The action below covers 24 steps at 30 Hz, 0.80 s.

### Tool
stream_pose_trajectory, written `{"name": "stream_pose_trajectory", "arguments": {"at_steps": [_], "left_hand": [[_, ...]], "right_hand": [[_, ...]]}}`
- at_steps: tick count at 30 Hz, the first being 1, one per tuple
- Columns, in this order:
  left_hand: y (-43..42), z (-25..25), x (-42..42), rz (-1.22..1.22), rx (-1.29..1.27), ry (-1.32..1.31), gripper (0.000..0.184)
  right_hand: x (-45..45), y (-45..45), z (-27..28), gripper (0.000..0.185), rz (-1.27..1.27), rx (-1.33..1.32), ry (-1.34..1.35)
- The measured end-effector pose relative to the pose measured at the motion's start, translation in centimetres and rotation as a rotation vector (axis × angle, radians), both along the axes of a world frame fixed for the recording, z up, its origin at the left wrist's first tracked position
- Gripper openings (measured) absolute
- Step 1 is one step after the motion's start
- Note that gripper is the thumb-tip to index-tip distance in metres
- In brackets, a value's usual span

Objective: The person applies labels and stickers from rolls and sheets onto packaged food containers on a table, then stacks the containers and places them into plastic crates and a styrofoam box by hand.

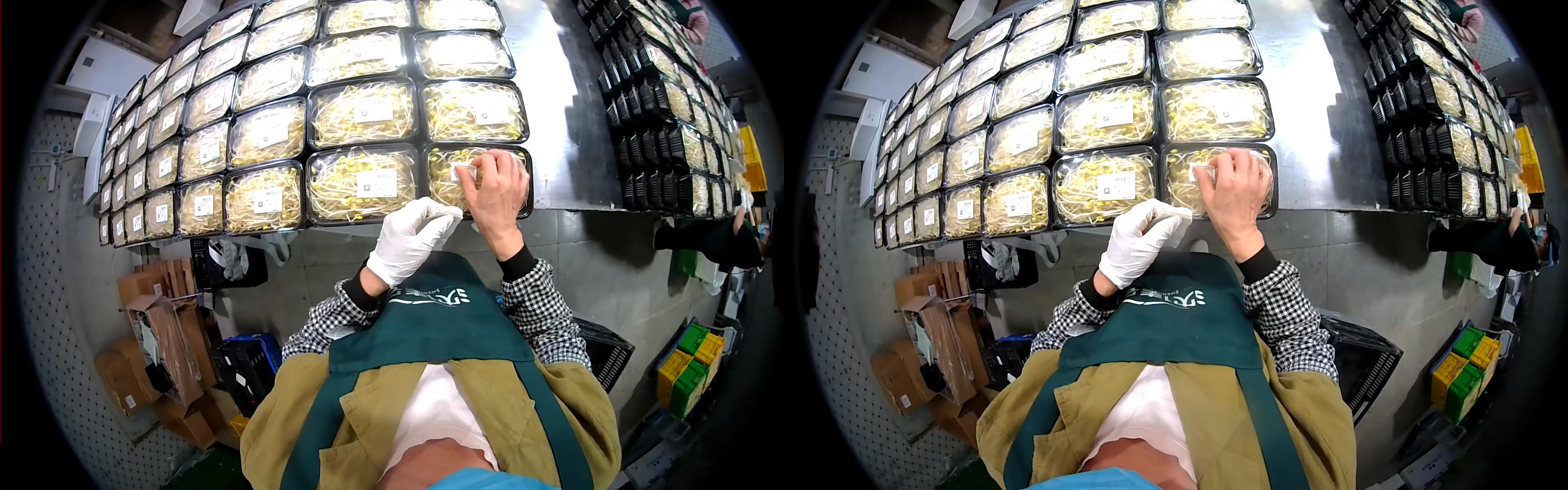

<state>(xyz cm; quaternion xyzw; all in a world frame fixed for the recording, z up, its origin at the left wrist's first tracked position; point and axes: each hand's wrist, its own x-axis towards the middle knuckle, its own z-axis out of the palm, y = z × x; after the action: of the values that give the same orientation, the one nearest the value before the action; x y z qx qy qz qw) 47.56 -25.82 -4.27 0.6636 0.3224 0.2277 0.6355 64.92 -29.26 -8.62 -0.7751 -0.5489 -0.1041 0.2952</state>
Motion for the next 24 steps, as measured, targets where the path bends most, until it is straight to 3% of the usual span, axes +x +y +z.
{"name": "stream_pose_trajectory", "arguments": {"at_steps": [4, 7, 9, 11, 13, 14, 15, 16, 18, 21, 24], "left_hand": [[0.2, 0.0, -0.1, 0.073, -0.066, -0.056, 0.011], [0.9, 0.0, -0.2, 0.154, 0.079, -0.078, 0.01], [1.2, 0.1, -0.4, 0.209, 0.156, -0.085, 0.013], [1.7, 0.9, -0.4, 0.222, 0.19, -0.059, 0.014], [2.9, 1.6, -0.5, 0.147, 0.323, 0.01, 0.013], [3.0, 2.0, -0.2, 0.114, 0.324, -0.076, 0.009], [3.1, 2.4, -0.3, 0.088, 0.136, -0.09, 0.009], [3.2, 2.6, -0.5, 0.062, -0.052, -0.104, 0.009], [3.7, 2.5, -1.2, -0.02, -0.103, -0.109, 0.02], [3.3, 3.7, -1.6, 0.098, -0.418, -0.312, 0.028], [4.0, 3.8, -2.6, 0.091, -0.426, -0.264, 0.025]], "right_hand": [[0.6, 0.2, -0.2, 0.024, -0.029, 0.039, 0.112], [0.4, -0.5, 1.2, 0.017, 0.085, 0.155, 0.464], [-0.8, -1.6, 3.6, 0.013, 0.36, 0.015, 1.175], [-1.6, -2.0, 5.6, 0.013, 0.458, -0.186, 1.402], [-1.0, -1.2, 5.8, 0.015, 0.396, -0.035, 1.382], [0.2, 0.1, 5.8, 0.016, 0.349, 0.06, 1.317], [2.2, 1.6, 5.2, 0.018, 0.262, 0.067, 1.266], [4.2, 3.6, 5.5, 0.02, 0.22, -0.018, 0.911], [7.7, 7.8, 1.9, 0.021, 0.248, 0.026, 0.376], [8.1, 10.7, -0.1, 0.029, 0.208, -0.157, 0.111], [7.1, 10.6, -0.8, 0.029, 0.18, -0.131, -0.045]]}}
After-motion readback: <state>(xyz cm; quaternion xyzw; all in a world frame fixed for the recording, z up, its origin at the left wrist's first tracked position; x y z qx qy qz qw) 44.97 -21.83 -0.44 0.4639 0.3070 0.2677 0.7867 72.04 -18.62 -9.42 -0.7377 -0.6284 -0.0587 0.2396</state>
